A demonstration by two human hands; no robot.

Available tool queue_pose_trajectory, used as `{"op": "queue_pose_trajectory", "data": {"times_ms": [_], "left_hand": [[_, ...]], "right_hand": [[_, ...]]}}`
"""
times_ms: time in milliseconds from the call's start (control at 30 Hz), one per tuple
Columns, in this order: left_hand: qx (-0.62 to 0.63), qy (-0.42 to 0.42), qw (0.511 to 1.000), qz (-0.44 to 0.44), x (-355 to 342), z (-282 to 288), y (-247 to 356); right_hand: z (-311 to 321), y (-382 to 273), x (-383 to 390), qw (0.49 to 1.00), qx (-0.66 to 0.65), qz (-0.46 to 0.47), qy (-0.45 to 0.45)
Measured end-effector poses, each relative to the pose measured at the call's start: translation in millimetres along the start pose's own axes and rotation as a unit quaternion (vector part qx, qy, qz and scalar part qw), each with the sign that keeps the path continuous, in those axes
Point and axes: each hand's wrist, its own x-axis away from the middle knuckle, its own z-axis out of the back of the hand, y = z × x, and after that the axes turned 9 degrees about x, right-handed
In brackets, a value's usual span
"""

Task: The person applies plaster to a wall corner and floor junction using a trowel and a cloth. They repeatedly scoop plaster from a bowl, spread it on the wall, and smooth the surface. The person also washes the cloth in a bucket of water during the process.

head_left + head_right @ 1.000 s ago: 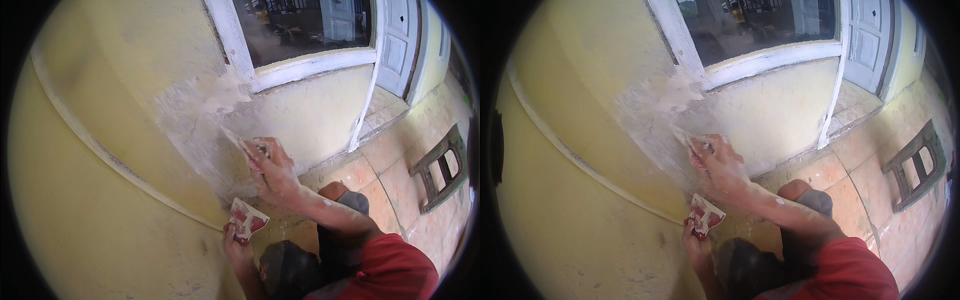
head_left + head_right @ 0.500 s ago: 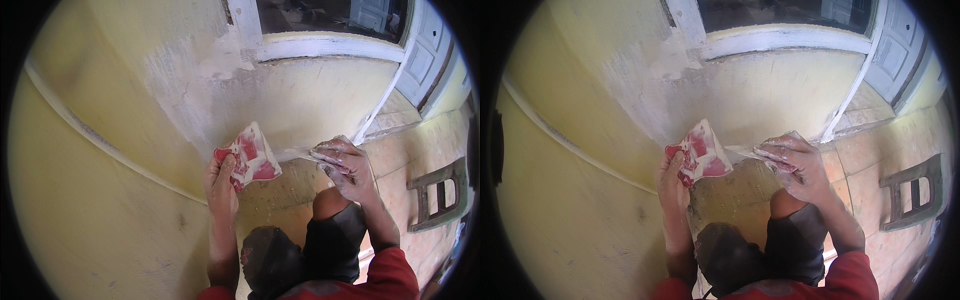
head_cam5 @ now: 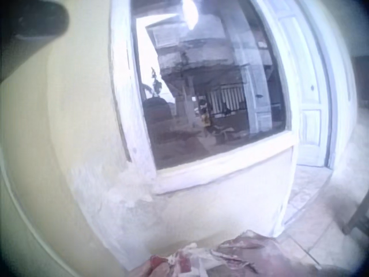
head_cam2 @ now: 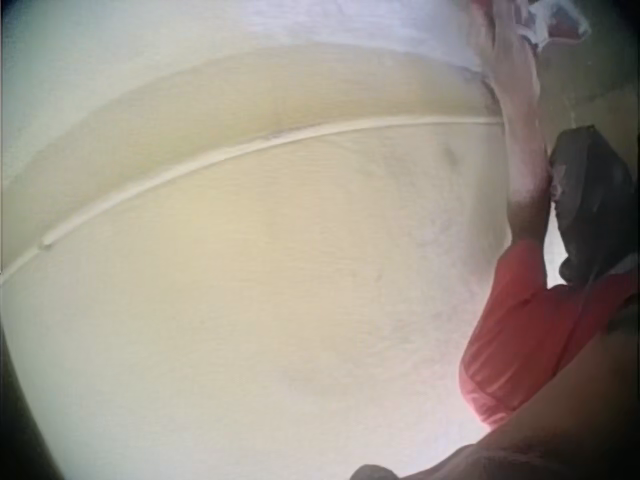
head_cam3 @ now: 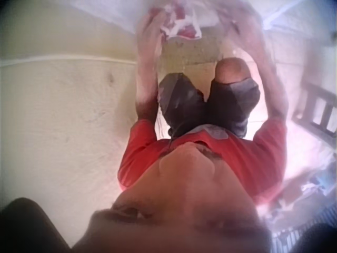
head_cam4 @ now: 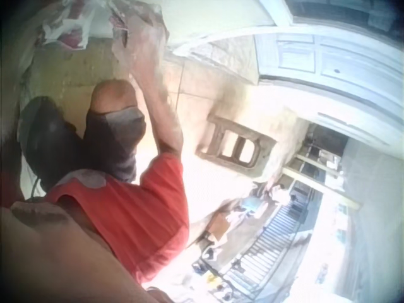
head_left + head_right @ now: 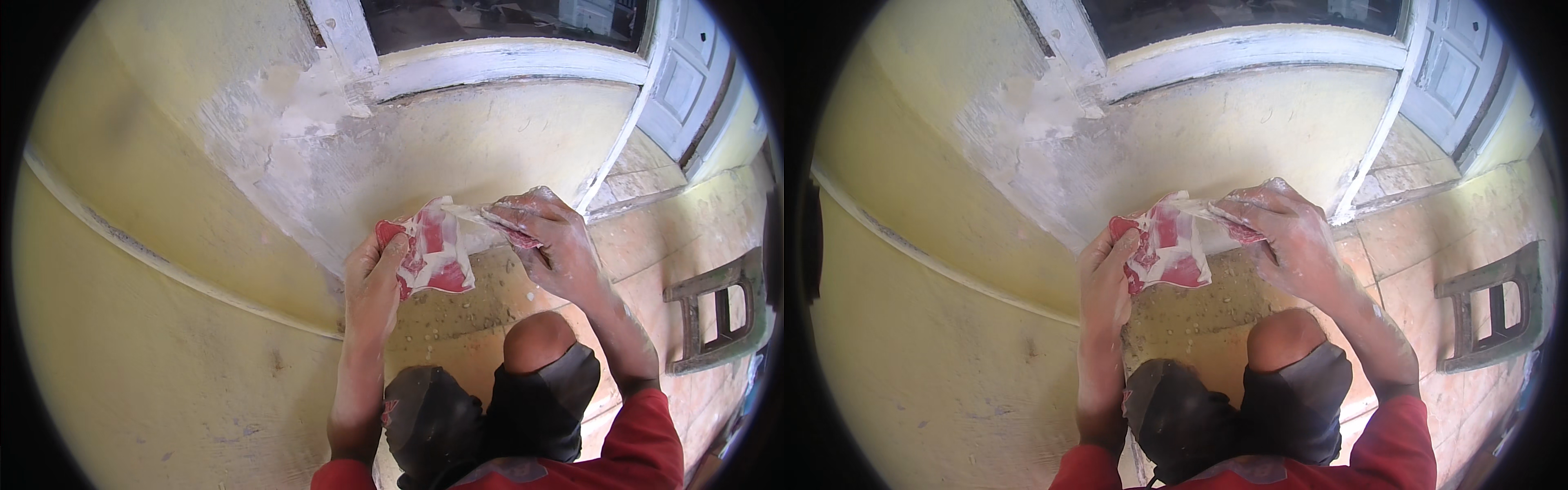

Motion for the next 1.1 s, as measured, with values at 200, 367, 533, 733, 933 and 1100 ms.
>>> {"op": "queue_pose_trajectory", "data": {"times_ms": [200,367,533,733,933,1100], "left_hand": [[-0.077,-0.022,0.996,0.037,-20.6,-7.6,-4.0],[-0.179,-0.022,0.984,0.006,-36.6,-24.1,-5.1],[-0.367,-0.045,0.928,-0.041,-49.9,-51.9,-29.6],[-0.5,-0.076,0.858,-0.086,-63.0,-108.4,-48.0],[-0.599,-0.087,0.778,-0.168,-73.1,-133.1,-98.2],[-0.65,-0.136,0.742,-0.095,-71.8,-135.2,-146.9]], "right_hand": [[-17.8,17.8,10.5,1.0,-0.009,-0.003,0.006],[-35.2,25.9,25.9,0.999,-0.038,-0.028,0.014],[-48.2,43.5,65.3,0.977,-0.102,-0.187,-0.009],[-74.6,66.0,100.7,0.88,-0.319,-0.353,0.019],[-87.2,64.4,115.1,0.703,-0.471,-0.518,0.122],[-96.5,79.5,140.8,0.631,-0.53,-0.536,0.184]]}}
